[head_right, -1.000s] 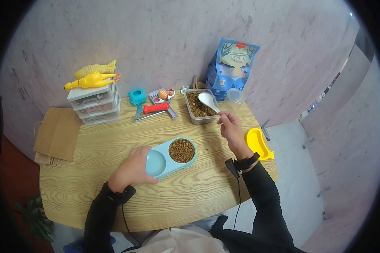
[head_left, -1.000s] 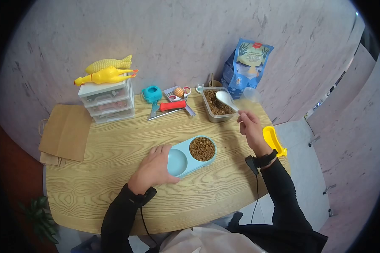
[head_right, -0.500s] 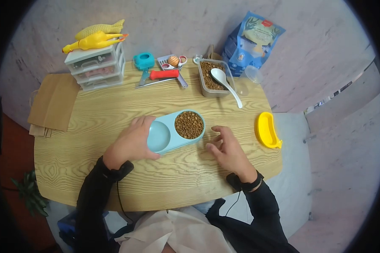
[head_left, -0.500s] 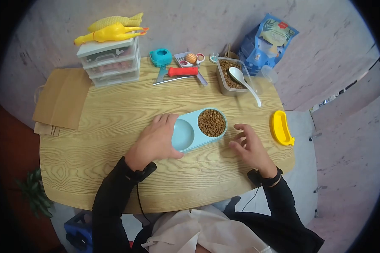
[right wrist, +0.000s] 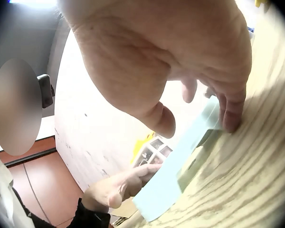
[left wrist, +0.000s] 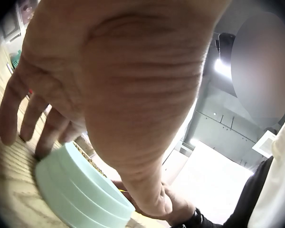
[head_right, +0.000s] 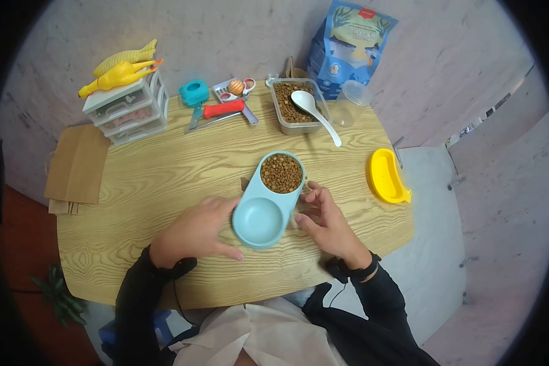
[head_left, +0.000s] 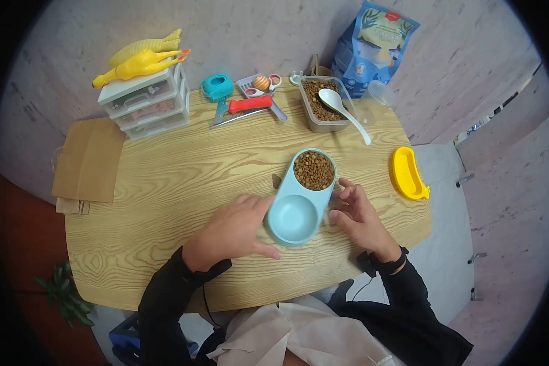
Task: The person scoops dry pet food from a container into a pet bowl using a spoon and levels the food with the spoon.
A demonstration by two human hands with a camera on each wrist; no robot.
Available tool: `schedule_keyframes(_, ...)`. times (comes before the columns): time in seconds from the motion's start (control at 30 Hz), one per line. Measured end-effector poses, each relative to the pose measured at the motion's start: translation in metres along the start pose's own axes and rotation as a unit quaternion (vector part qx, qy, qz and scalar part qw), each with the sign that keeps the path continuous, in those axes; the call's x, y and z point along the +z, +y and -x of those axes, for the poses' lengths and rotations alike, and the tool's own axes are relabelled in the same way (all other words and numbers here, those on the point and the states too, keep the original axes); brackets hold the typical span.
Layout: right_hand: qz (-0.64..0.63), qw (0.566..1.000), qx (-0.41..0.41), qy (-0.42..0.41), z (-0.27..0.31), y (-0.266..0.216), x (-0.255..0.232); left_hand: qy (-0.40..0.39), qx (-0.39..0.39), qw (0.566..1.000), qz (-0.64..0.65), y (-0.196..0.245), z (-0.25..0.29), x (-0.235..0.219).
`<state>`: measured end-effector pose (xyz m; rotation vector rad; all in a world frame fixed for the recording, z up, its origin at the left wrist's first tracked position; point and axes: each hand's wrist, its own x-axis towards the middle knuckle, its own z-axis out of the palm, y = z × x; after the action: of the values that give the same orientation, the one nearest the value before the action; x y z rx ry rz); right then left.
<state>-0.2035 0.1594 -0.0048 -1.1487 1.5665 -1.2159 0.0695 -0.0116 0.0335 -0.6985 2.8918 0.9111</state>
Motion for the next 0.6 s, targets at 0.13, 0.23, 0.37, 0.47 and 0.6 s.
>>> schedule_keyframes(0.13, -0.010, 0.999, 0.019, -0.023, 0.021, -0.007, -0.005, 0.009, 0.086, 0.996, -0.021, 0.001, -0.009, 0.019)
schedule_keyframes(0.23, 0.041, 0.998, 0.005, -0.043, 0.036, -0.012, -0.004, 0.034, 0.072, 0.997, 0.013, 0.008, -0.014, 0.019)
schedule_keyframes(0.37, 0.121, 0.991, -0.046, -0.043, 0.043, -0.005, -0.009, 0.049, 0.075, 0.996, 0.001, 0.013, -0.024, 0.029)
schedule_keyframes(0.47, 0.196, 0.977, -0.082, -0.012, 0.041, 0.005, -0.016, 0.083, 0.088, 0.992, 0.035, 0.021, -0.032, 0.039)
schedule_keyframes(0.6, 0.075, 0.996, -0.051, 0.015, 0.039, 0.018, -0.024, 0.052, 0.100, 0.994, 0.001, 0.044, -0.044, 0.042)
